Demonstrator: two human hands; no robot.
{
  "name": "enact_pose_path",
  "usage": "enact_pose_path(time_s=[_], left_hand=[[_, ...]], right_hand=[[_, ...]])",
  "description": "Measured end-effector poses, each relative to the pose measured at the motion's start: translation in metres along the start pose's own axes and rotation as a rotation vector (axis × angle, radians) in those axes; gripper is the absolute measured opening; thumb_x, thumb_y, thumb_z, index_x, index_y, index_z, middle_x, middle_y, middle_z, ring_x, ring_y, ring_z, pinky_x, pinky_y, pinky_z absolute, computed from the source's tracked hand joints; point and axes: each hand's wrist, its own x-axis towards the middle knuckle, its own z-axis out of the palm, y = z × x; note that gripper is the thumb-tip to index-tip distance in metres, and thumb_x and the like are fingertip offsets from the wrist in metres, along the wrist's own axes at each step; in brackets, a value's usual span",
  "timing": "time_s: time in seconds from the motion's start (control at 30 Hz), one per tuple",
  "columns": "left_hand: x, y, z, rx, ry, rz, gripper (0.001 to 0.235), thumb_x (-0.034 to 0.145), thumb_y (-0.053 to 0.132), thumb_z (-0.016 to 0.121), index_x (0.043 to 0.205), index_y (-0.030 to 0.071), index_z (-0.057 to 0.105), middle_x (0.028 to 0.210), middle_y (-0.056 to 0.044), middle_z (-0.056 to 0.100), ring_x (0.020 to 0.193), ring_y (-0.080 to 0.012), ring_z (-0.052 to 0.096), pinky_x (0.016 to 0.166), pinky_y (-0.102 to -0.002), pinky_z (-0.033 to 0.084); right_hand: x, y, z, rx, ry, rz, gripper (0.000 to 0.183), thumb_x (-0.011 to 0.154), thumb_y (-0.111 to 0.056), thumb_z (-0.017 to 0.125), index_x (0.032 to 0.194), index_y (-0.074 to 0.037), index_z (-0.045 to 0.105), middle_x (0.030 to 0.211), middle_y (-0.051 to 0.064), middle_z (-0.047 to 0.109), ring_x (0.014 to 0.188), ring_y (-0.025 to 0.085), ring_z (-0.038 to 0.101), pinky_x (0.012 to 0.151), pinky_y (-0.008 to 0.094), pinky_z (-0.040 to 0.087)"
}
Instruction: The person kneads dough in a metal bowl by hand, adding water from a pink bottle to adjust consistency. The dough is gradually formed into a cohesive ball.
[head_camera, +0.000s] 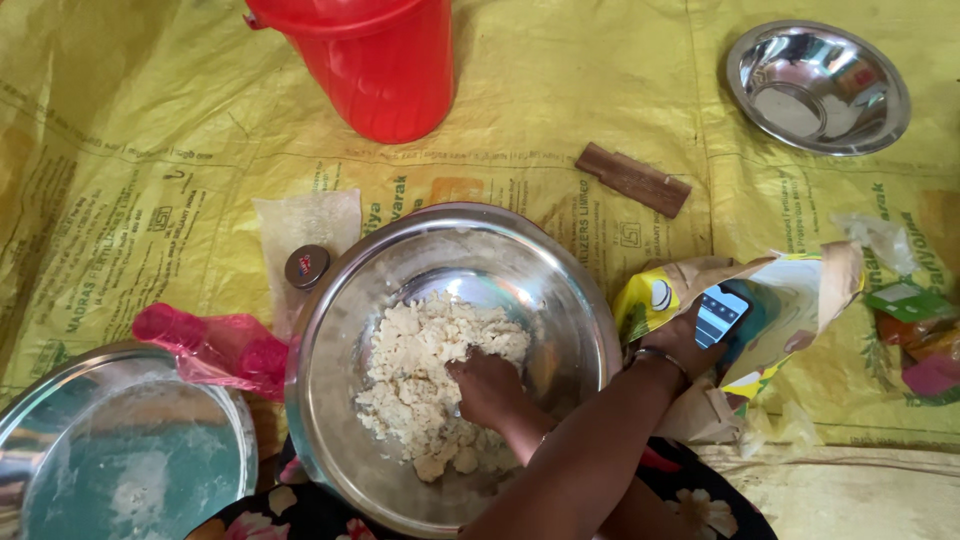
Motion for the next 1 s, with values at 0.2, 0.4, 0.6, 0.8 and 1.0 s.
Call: enact_pose_path(time_s=[0.2, 0.4, 0.6, 0.8, 1.0], left_hand=[[-0.002, 0.001, -0.004, 0.009, 0.018, 0.026, 0.094, 0.081, 0.049, 0.071, 0.158, 0.012, 0.032, 0.131, -0.027, 0.064, 0.12, -0.0424, 0.063, 0.101, -0.05, 0.05], [-0.003, -0.001, -0.004, -0.014, -0.005, 0.0, 0.092, 0.079, 0.051, 0.069, 0.156, 0.009, 0.039, 0.127, -0.027, 0.068, 0.117, -0.0425, 0.066, 0.098, -0.05, 0.053], [0.003, -0.002, -0.001, 0.129, 0.008, -0.142, 0.095, 0.076, 0.068, 0.073, 0.137, -0.002, 0.055, 0.131, -0.024, 0.063, 0.121, -0.038, 0.062, 0.101, -0.047, 0.05], [0.001, 0.002, -0.006, 0.12, 0.019, -0.175, 0.082, 0.074, 0.069, 0.07, 0.121, 0.002, 0.071, 0.124, -0.023, 0.071, 0.115, -0.0354, 0.068, 0.098, -0.045, 0.054], [-0.004, 0.004, -0.007, 0.053, 0.004, -0.171, 0.073, 0.077, 0.064, 0.068, 0.125, 0.009, 0.071, 0.123, -0.02, 0.072, 0.114, -0.0365, 0.069, 0.098, -0.047, 0.054]], right_hand=[[0.004, -0.003, -0.006, 0.003, -0.146, 0.099, 0.054, 0.072, -0.002, 0.071, 0.125, -0.011, 0.069, 0.106, 0.02, 0.067, 0.094, 0.037, 0.069, 0.077, 0.049, 0.057], [0.004, -0.007, -0.012, -0.01, -0.166, 0.109, 0.053, 0.072, -0.003, 0.072, 0.123, -0.012, 0.069, 0.108, 0.021, 0.067, 0.093, 0.038, 0.069, 0.077, 0.049, 0.058], [0.004, -0.006, -0.011, -0.017, -0.143, 0.097, 0.052, 0.071, -0.004, 0.072, 0.122, -0.012, 0.07, 0.105, 0.02, 0.069, 0.096, 0.037, 0.069, 0.078, 0.049, 0.057], [0.003, -0.004, -0.01, -0.013, -0.118, 0.075, 0.052, 0.071, -0.003, 0.071, 0.122, -0.012, 0.07, 0.108, 0.021, 0.068, 0.097, 0.037, 0.069, 0.078, 0.048, 0.058], [0.002, -0.003, -0.009, -0.002, -0.119, 0.086, 0.054, 0.071, -0.003, 0.07, 0.124, -0.013, 0.07, 0.111, 0.022, 0.068, 0.096, 0.037, 0.069, 0.078, 0.048, 0.058]])
